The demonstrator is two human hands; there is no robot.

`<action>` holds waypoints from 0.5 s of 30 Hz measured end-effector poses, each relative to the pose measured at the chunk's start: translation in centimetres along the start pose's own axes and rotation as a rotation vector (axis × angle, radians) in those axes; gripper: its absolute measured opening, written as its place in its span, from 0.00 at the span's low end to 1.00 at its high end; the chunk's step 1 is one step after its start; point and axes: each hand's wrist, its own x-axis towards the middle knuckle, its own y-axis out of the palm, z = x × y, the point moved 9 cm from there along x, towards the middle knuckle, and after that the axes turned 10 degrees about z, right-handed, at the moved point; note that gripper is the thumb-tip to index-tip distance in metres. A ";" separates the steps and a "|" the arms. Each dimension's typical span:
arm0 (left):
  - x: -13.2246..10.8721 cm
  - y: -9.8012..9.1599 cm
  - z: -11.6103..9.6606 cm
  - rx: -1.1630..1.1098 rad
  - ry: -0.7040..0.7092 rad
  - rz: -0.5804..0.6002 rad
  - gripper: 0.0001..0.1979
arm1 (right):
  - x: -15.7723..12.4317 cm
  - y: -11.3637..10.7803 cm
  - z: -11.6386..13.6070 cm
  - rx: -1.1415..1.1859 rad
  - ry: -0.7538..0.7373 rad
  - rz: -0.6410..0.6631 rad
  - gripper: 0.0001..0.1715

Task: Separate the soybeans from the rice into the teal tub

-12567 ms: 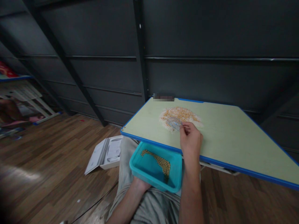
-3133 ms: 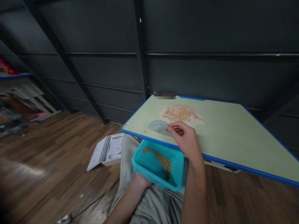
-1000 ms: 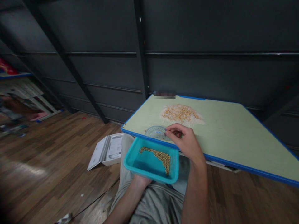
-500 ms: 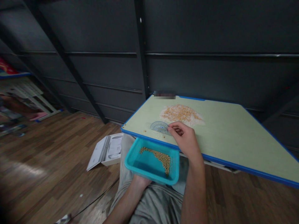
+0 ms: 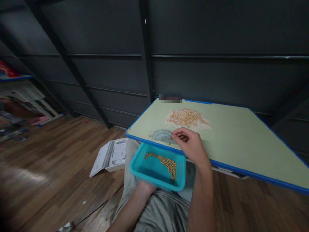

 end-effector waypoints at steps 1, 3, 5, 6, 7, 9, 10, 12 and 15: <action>0.0 -0.1 0.0 0.002 0.001 -0.002 0.33 | 0.0 0.0 0.1 -0.005 -0.002 0.005 0.05; 0.1 -0.4 0.1 0.009 0.002 -0.010 0.32 | 0.0 0.2 0.1 -0.012 -0.004 0.023 0.05; 0.1 -0.6 0.1 0.018 0.005 -0.016 0.32 | 0.0 0.4 0.1 -0.011 -0.002 0.043 0.05; 0.1 -0.6 0.0 0.021 0.012 -0.017 0.32 | 0.0 0.5 0.1 -0.006 0.001 0.053 0.06; 0.1 -0.5 0.0 0.025 0.016 -0.013 0.31 | 0.0 0.6 0.0 0.000 0.005 0.061 0.06; 0.2 -0.2 -0.2 0.031 0.027 0.006 0.31 | 0.0 0.7 0.0 0.012 0.015 0.075 0.06; 0.2 0.0 -0.3 0.033 0.029 0.020 0.30 | 0.0 0.8 0.0 0.015 0.019 0.079 0.07; 0.2 0.2 -0.3 0.034 0.025 0.050 0.30 | 0.0 0.8 -0.1 0.013 0.027 0.080 0.07; 0.1 0.0 -0.2 0.028 0.012 0.060 0.32 | 0.0 0.8 0.0 0.005 0.029 0.081 0.07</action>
